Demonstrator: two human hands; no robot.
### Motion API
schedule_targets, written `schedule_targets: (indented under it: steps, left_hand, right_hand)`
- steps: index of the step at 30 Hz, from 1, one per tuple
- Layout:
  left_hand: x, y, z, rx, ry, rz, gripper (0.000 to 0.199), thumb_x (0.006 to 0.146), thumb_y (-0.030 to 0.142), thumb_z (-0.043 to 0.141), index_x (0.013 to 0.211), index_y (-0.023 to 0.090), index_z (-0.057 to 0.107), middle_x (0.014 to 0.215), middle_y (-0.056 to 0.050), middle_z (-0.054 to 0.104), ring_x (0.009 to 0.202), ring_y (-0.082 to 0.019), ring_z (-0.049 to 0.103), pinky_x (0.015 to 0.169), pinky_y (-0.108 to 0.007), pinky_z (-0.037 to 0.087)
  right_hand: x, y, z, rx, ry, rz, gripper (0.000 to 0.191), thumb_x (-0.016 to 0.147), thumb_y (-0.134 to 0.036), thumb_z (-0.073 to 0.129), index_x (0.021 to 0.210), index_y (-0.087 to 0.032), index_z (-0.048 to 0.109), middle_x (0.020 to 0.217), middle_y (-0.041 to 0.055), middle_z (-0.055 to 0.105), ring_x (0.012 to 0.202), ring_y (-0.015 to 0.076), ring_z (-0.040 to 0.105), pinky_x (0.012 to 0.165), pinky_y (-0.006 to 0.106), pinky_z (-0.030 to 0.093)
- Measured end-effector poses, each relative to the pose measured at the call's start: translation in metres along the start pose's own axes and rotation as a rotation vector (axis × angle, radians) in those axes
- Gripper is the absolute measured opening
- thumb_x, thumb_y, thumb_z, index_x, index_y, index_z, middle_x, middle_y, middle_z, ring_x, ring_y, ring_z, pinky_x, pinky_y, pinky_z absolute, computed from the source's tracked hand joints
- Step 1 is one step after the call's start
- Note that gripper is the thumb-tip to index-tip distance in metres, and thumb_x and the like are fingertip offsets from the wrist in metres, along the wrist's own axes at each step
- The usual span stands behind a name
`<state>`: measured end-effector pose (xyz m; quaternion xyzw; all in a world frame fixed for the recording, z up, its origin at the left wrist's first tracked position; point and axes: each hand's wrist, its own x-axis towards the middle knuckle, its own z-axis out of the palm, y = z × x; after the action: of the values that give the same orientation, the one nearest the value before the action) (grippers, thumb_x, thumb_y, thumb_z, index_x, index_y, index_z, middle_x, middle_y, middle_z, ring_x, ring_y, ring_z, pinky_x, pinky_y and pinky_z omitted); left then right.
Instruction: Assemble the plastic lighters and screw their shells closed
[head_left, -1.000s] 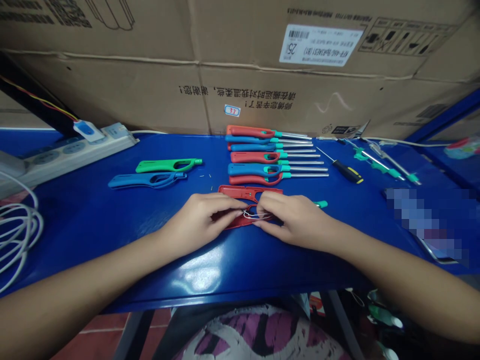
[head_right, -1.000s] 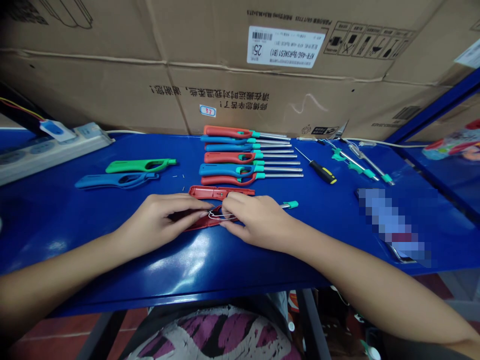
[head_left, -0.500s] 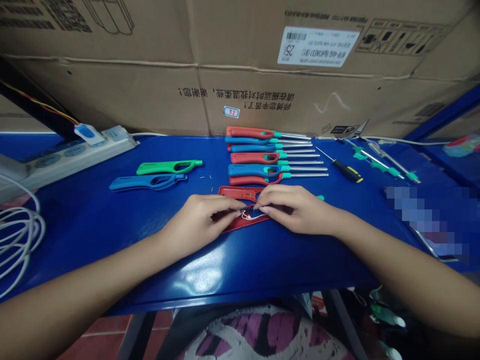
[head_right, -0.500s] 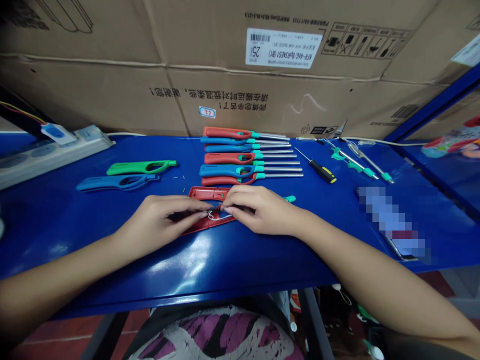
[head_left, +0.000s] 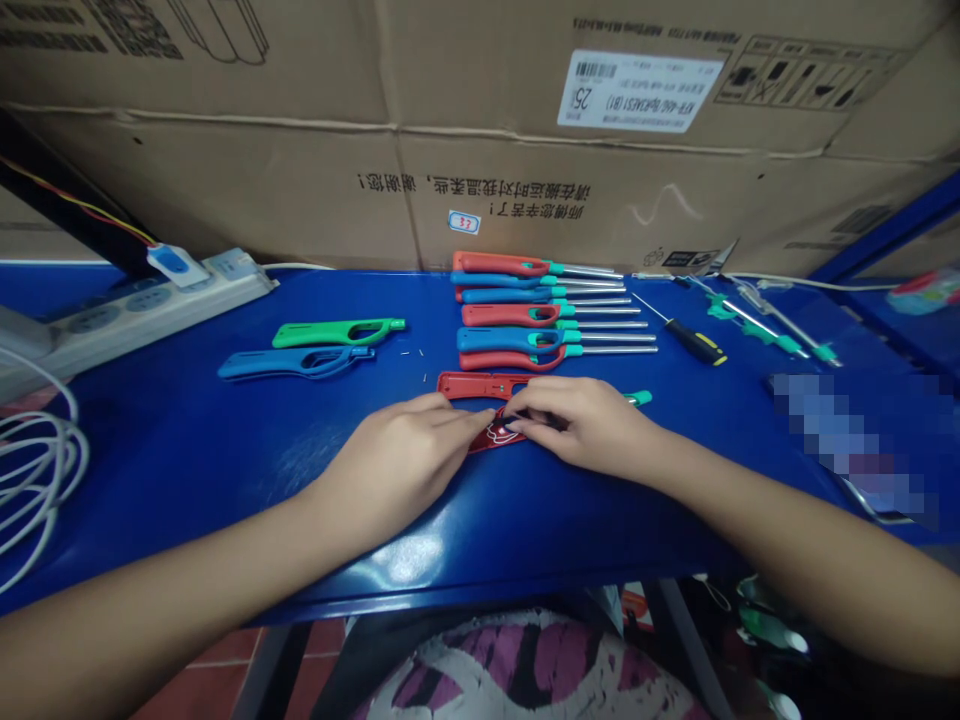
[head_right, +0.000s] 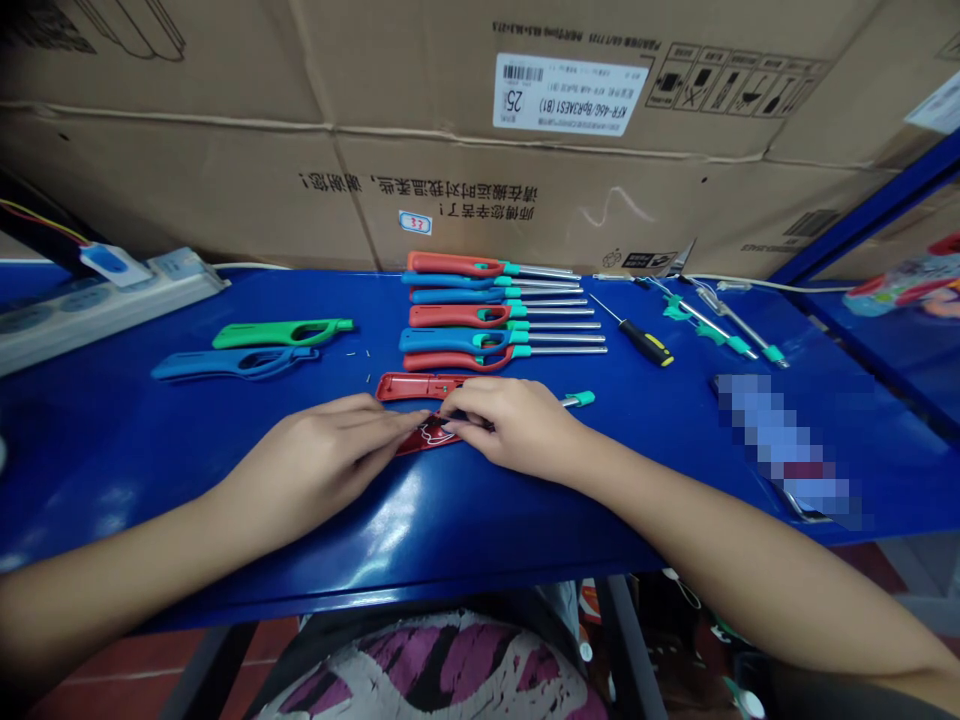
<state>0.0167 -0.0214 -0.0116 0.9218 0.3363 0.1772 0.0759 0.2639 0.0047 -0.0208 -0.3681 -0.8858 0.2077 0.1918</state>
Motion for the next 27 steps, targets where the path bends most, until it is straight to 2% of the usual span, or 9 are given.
schedule_targets:
  steps: [4,8,17,21,27]
  left_hand:
    - [-0.002,0.012,-0.001,0.077,-0.061,-0.045,0.034,0.102,0.022,0.047,0.127,0.008,0.065,0.116,-0.014,0.073,0.100,-0.029,0.065,0.086,-0.045,0.059]
    - [-0.003,0.017,-0.001,0.084,-0.096,-0.072,0.033,0.101,0.024,0.048,0.125,0.010,0.065,0.115,-0.015,0.071,0.102,-0.029,0.063,0.088,-0.048,0.058]
    - [-0.003,0.018,-0.002,0.095,-0.183,-0.137,0.035,0.101,0.027,0.048,0.129,0.013,0.063,0.116,-0.015,0.061,0.104,-0.029,0.059,0.090,-0.047,0.055]
    - [-0.004,0.019,0.000,0.144,-0.196,-0.139,0.037,0.101,0.028,0.048,0.132,0.013,0.061,0.115,-0.016,0.060,0.102,-0.030,0.059,0.085,-0.048,0.055]
    - [-0.005,0.016,0.002,0.187,-0.147,-0.091,0.034,0.103,0.023,0.046,0.131,0.014,0.062,0.111,-0.014,0.063,0.099,-0.031,0.058,0.082,-0.048,0.053]
  right_hand:
    - [0.000,0.001,0.000,-0.008,0.003,0.057,0.010,0.093,-0.024,0.065,0.099,-0.020,0.072,0.079,-0.0008,0.067,0.071,0.0112,0.060,0.063,0.023,0.039]
    - [0.001,0.000,-0.001,-0.011,0.023,0.071,0.008,0.092,-0.024,0.066,0.094,-0.019,0.072,0.072,-0.0017,0.064,0.065,0.0100,0.056,0.060,0.022,0.036]
    - [0.001,-0.004,0.000,0.014,0.049,0.056,0.010,0.092,-0.020,0.065,0.095,-0.018,0.074,0.073,0.0002,0.066,0.066,0.0112,0.058,0.061,0.022,0.040]
    - [0.001,-0.004,0.001,0.034,0.060,0.044,0.009,0.092,-0.021,0.065,0.093,-0.018,0.074,0.073,0.0007,0.066,0.066,0.0115,0.058,0.061,0.023,0.041]
    - [0.001,-0.003,0.002,0.003,0.044,0.057,0.012,0.094,-0.020,0.062,0.095,-0.019,0.074,0.091,0.0041,0.067,0.081,0.0145,0.062,0.071,0.026,0.046]
